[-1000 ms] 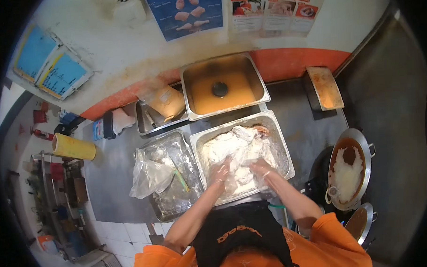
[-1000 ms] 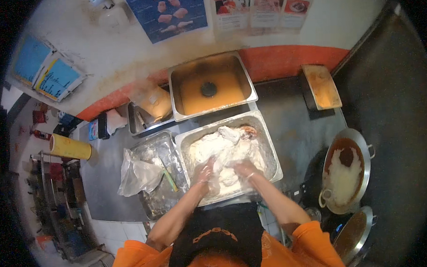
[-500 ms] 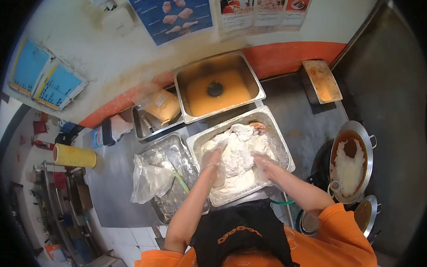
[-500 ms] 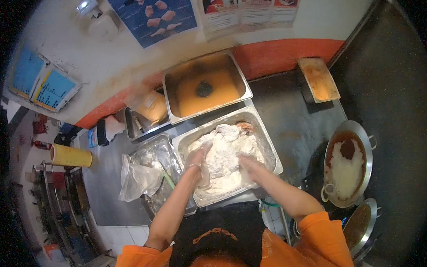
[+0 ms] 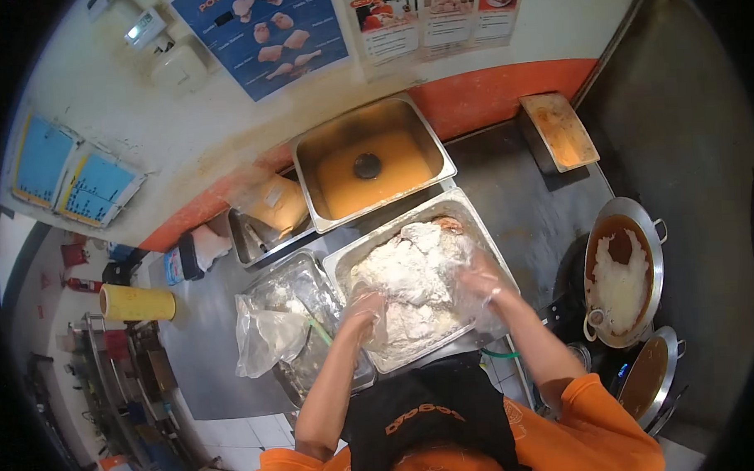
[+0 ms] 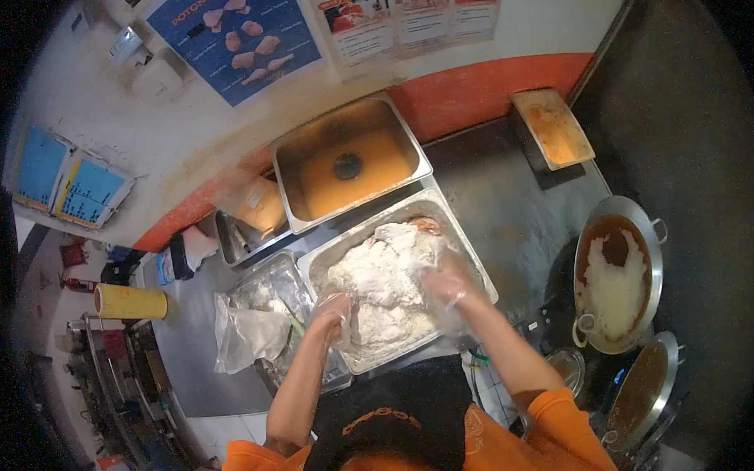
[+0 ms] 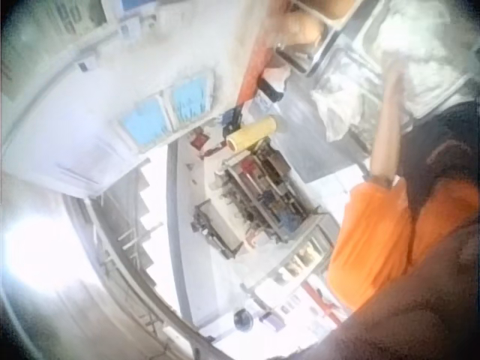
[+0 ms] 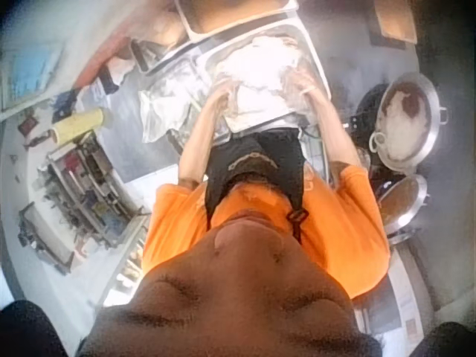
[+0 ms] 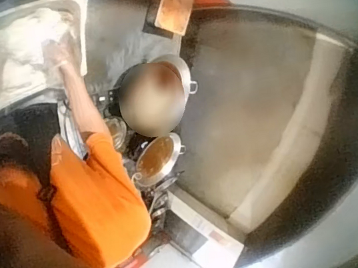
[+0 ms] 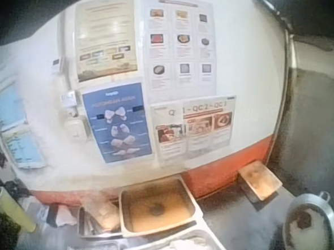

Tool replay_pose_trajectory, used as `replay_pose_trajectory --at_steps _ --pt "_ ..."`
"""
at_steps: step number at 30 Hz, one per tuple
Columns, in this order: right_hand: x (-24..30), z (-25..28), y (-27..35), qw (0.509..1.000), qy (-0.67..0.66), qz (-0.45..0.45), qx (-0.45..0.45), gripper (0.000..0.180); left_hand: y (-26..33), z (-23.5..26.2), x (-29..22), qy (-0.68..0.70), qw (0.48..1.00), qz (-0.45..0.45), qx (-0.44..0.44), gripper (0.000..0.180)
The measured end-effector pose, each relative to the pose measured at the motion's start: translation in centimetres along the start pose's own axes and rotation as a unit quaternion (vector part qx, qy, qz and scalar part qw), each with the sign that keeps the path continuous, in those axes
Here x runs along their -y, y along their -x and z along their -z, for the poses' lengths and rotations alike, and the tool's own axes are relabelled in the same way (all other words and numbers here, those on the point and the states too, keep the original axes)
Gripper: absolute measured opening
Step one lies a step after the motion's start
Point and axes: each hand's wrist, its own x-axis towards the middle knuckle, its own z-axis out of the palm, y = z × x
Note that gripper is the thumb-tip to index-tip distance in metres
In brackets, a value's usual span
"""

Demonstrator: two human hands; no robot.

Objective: The person coats chicken pieces in flour by hand in a metal tray and then places them into deep fryers.

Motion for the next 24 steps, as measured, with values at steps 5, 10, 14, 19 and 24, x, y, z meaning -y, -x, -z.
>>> replay_pose_trajectory --at_steps 5,10,14,19,24 --pt "-1.5 2.1 -7.8 0.919 0.389 0.058 0.019 0.079 -0.3 -1.7 -5.0 0.082 0.994 0.050 -0.042 0.058" --pt "-3.6 -1.4 -10.0 0.923 0.371 0.093 -0.038 0.092 -5.3 -0.7 -3.4 0.008 0.992 -0.095 -0.078 0.060" --pt "-6.6 -1.3 -12.3 0.946 0.314 0.073 -0.011 0.086 -7.9 -2.5 -3.6 0.048 0.999 0.003 -0.008 0.079" --pt "-2.6 -1.6 -10.7 0.975 0.163 0.119 0.093 0.053 -6.3 -2.6 -3.3 0.113 0.990 -0.053 -0.071 0.070" --pt "2.7 0.7 -6.0 0.924 0.351 0.125 0.090 0.058 0.5 -0.9 -4.4 0.134 0.983 -0.121 -0.012 0.055"
